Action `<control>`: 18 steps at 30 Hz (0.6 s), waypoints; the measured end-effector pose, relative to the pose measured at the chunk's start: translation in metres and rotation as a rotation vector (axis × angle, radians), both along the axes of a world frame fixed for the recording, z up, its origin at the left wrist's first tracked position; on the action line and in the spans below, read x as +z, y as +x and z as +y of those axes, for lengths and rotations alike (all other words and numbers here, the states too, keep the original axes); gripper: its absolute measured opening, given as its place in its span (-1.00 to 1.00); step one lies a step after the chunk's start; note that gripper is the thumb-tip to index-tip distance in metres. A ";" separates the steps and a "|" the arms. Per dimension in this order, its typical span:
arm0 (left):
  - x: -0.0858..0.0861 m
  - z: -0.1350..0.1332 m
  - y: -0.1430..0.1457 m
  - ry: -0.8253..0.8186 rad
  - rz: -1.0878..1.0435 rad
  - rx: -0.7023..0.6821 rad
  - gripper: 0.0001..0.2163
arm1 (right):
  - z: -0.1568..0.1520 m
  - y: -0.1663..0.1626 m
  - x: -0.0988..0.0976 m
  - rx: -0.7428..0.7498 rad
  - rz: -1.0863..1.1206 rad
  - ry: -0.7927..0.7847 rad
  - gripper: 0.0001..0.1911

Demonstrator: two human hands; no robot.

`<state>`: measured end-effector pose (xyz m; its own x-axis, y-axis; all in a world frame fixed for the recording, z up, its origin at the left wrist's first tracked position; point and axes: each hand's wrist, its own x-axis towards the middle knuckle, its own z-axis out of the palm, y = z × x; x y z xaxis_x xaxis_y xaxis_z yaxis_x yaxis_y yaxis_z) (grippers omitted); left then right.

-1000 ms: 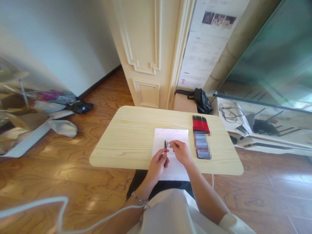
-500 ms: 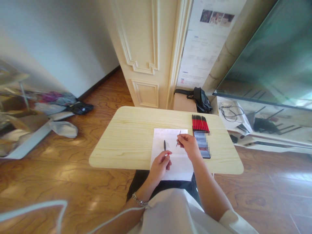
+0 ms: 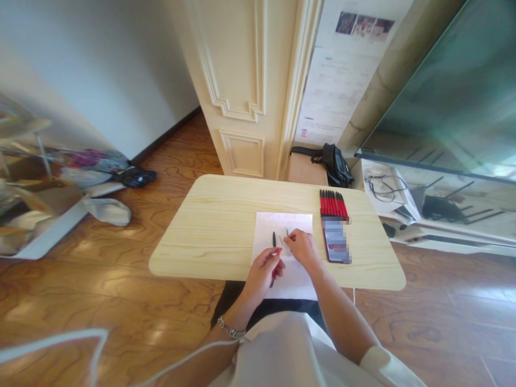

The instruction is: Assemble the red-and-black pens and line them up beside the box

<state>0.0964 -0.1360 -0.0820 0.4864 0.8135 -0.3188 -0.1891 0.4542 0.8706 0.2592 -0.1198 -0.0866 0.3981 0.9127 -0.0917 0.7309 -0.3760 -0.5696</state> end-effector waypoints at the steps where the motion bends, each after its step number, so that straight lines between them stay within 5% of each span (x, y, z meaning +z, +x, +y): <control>1: 0.000 0.000 0.000 -0.004 -0.009 -0.004 -0.68 | -0.001 0.000 0.002 -0.001 0.006 0.014 -0.78; 5: 0.005 0.000 0.002 -0.052 -0.012 -0.028 -0.70 | -0.009 -0.002 0.011 0.005 0.183 0.126 -0.71; 11: 0.012 -0.001 0.006 -0.144 0.029 -0.082 -0.69 | -0.028 -0.012 0.019 0.109 0.853 0.103 -0.65; 18: 0.012 -0.001 0.010 -0.243 0.036 -0.133 -0.67 | -0.038 -0.011 0.016 0.065 1.126 0.106 -0.67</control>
<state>0.1063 -0.1369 -0.0697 0.5683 0.6410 -0.5159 -0.0849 0.6694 0.7381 0.2480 -0.1580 -0.0706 0.0899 0.9531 -0.2889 -0.2011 -0.2668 -0.9425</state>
